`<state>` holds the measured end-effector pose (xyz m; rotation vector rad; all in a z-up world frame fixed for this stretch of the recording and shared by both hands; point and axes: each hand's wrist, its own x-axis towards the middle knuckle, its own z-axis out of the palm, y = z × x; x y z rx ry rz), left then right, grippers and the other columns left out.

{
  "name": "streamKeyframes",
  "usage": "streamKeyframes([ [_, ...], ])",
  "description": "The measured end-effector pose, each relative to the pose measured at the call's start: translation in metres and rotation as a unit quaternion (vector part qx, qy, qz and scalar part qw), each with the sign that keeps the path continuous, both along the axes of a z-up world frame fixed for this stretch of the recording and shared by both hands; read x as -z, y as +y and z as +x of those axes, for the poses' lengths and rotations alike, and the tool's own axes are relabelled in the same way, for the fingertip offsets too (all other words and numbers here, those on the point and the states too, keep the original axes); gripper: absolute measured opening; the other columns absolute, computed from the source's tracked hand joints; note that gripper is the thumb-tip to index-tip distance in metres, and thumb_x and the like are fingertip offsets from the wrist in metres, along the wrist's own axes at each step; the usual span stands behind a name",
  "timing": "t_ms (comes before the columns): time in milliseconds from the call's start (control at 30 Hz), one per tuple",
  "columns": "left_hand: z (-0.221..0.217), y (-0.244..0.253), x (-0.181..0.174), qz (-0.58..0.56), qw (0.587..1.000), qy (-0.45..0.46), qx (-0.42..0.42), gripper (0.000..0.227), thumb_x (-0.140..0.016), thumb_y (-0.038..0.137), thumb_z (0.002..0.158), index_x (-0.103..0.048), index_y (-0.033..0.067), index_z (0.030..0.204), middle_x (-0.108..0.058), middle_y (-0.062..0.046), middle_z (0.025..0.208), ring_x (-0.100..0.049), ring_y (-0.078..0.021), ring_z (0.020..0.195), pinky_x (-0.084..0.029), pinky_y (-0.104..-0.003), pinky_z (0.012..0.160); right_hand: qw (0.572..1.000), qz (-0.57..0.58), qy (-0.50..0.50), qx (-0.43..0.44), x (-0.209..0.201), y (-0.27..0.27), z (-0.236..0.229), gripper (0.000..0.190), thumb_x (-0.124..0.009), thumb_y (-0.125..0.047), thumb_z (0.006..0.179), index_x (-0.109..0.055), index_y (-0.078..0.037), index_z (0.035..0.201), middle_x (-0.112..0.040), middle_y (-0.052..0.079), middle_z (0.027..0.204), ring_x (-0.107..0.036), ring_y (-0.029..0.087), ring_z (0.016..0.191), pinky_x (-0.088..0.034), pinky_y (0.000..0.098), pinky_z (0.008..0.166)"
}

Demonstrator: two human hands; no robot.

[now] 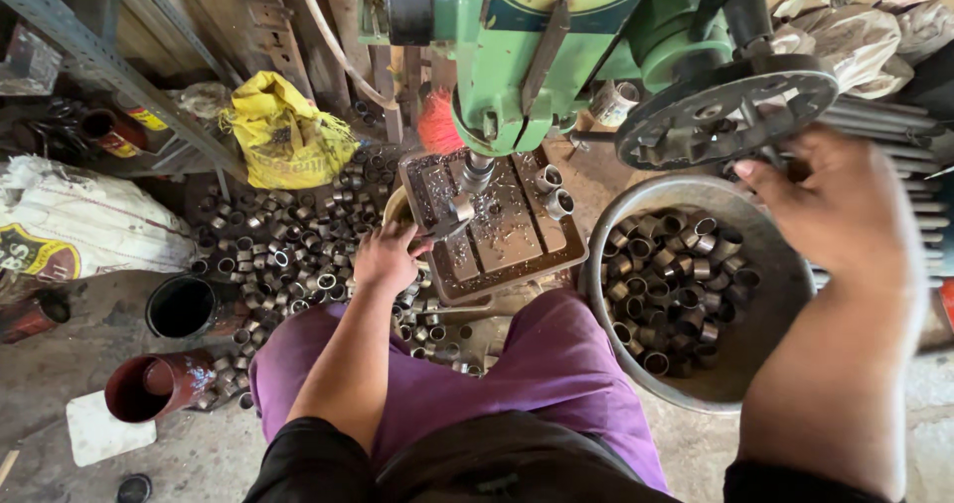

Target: The person operates a drill press to machine small cylindrical metal parts. They pick parts from a large metal basin, place them under the drill bit, and operate the handwheel to lower the drill. After drilling, the parts are placed into a tray on the machine table.

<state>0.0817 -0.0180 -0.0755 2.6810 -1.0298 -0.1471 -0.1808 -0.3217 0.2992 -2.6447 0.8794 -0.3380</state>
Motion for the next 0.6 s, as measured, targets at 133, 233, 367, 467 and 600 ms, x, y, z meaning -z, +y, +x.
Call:
streamKeyframes([
  [133, 0.001, 0.002, 0.008, -0.009, 1.000, -0.016, 0.006, 0.049, -0.054, 0.062, 0.095, -0.066, 0.0256, 0.126, -0.068, -0.005, 0.114, -0.067, -0.0282, 0.105, -0.053, -0.044, 0.094, 0.969, 0.194, -0.145, -0.045, 0.054, -0.023, -0.001, 0.013, -0.064, -0.006, 0.102, -0.069, 0.002, 0.112, -0.074, 0.009, 0.092, -0.071, 0.012, 0.075, -0.058, 0.0279, 0.066],
  [233, 0.004, 0.002, 0.015, -0.031, 0.999, -0.030, 0.015, 0.048, -0.056, 0.061, 0.094, -0.066, 0.0255, 0.125, -0.068, -0.005, 0.111, -0.068, -0.0278, 0.104, -0.052, -0.046, 0.095, 0.961, 0.216, -0.170, -0.044, 0.072, -0.031, -0.003, 0.010, -0.064, -0.005, 0.105, -0.066, 0.005, 0.106, -0.071, 0.010, 0.086, -0.069, 0.014, 0.071, -0.055, 0.0276, 0.063],
  [367, 0.003, 0.002, 0.018, -0.038, 0.999, -0.028, 0.010, 0.048, -0.055, 0.061, 0.095, -0.066, 0.0249, 0.126, -0.069, -0.005, 0.111, -0.068, -0.0280, 0.104, -0.052, -0.045, 0.096, 0.990, 0.115, -0.076, -0.025, 0.054, -0.031, -0.009, 0.011, -0.066, -0.007, 0.102, -0.069, 0.003, 0.104, -0.072, 0.008, 0.080, -0.070, 0.014, 0.069, -0.053, 0.0275, 0.059],
  [467, 0.003, -0.001, 0.014, 0.012, 1.000, 0.021, 0.005, 0.048, -0.050, 0.061, 0.098, -0.065, 0.0249, 0.127, -0.068, -0.004, 0.115, -0.068, -0.0257, 0.105, -0.051, -0.045, 0.100, 0.982, 0.155, -0.102, -0.030, 0.047, -0.030, -0.010, 0.010, -0.063, -0.009, 0.105, -0.070, -0.001, 0.103, -0.071, 0.006, 0.078, -0.068, 0.010, 0.065, -0.052, 0.0272, 0.054],
  [600, 0.000, -0.001, 0.005, 0.015, 1.000, 0.014, 0.000, 0.050, -0.049, 0.061, 0.097, -0.063, 0.0271, 0.130, -0.067, -0.004, 0.118, -0.066, -0.0254, 0.110, -0.048, -0.046, 0.103, 0.986, 0.104, -0.123, 0.033, 0.077, -0.022, 0.000, 0.009, -0.067, -0.010, 0.106, -0.074, -0.004, 0.103, -0.069, 0.005, 0.073, -0.063, 0.009, 0.059, -0.045, 0.0281, 0.049],
])
